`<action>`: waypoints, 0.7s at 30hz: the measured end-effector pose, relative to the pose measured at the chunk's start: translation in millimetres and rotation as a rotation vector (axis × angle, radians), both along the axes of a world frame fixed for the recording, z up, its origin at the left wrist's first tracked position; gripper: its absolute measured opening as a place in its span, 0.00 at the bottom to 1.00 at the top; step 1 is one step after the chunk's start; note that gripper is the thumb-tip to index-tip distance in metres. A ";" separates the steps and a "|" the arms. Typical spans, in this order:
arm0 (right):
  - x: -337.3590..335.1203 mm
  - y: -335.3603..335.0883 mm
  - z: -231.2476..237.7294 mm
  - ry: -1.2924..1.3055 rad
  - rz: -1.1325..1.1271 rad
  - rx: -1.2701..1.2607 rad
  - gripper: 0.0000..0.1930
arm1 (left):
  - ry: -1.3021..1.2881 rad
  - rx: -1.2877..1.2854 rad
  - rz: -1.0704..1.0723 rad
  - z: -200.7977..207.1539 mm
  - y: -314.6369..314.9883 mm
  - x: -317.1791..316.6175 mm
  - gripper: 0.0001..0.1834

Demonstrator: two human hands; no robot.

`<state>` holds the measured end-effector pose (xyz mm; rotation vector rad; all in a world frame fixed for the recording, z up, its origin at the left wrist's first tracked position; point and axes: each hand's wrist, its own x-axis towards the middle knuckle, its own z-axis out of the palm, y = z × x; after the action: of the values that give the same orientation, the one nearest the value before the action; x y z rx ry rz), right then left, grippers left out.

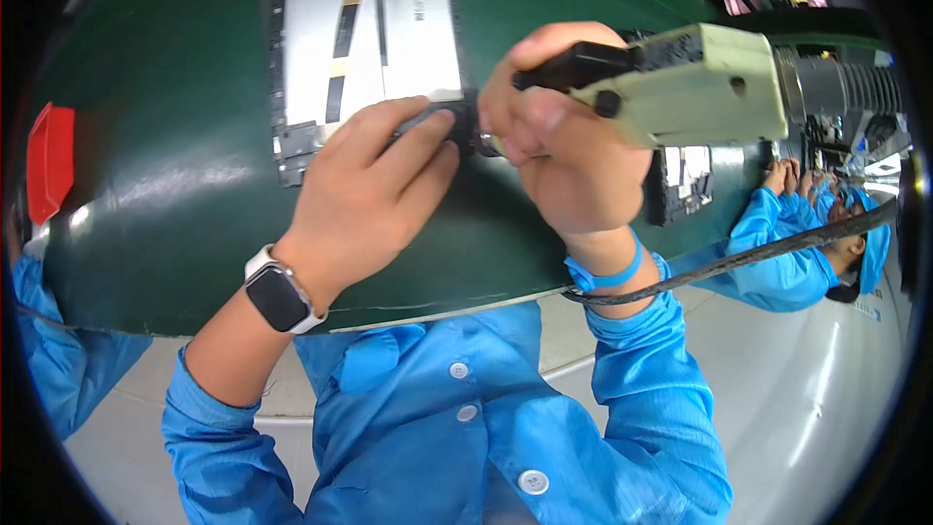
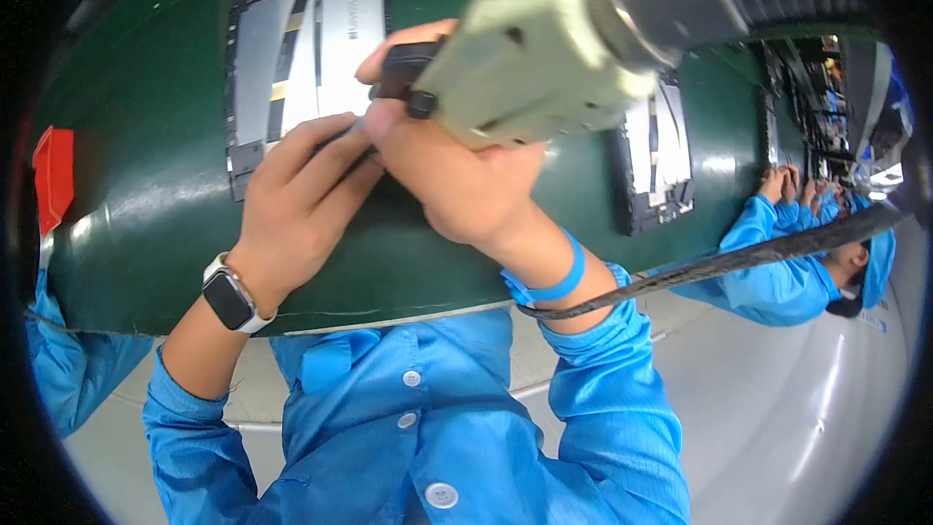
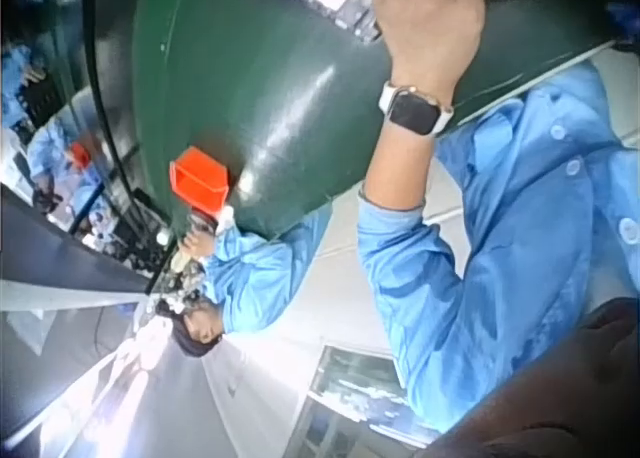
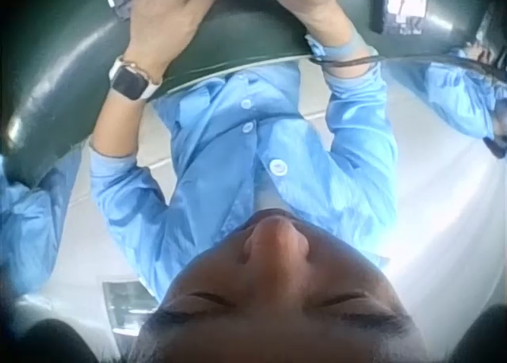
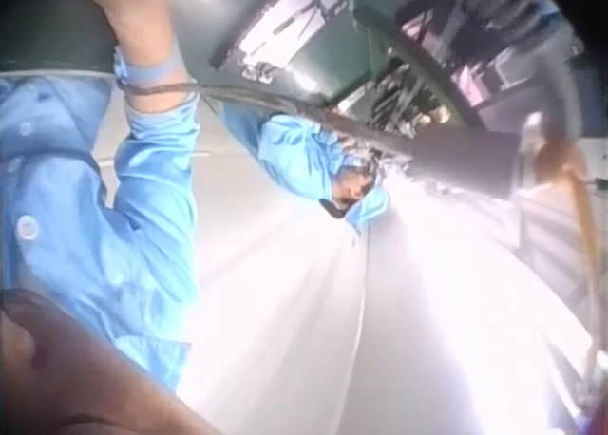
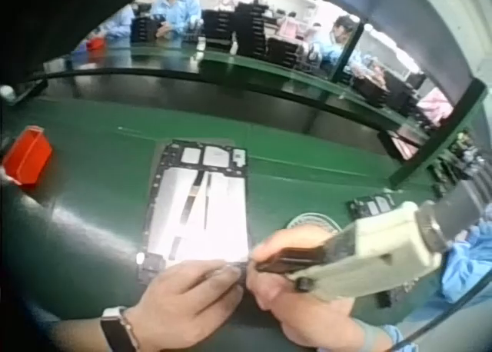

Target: The person assembles internal components of a tablet-sized electronic device by securing an internal ribbon cable into a device housing with a specialized handheld assembly tool, then uses a pneumatic heat tool on the tablet frame.

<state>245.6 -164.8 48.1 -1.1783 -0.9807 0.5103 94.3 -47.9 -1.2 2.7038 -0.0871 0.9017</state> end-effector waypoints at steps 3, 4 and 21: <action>-4.2 3.3 3.1 0.040 0.011 0.020 0.16 | 0.008 -0.017 -0.002 2.1 0.5 0.2 0.12; -6.0 4.1 7.8 0.043 0.005 -0.029 0.16 | 0.005 -0.022 -0.008 0.5 1.4 0.8 0.12; -5.3 4.8 1.3 0.008 0.027 -0.008 0.17 | -0.048 0.014 -0.006 -2.4 1.6 -1.8 0.14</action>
<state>240.3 -160.0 49.4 -1.1705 -0.9899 0.5398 92.5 -46.3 -3.6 2.6935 -0.1125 0.9679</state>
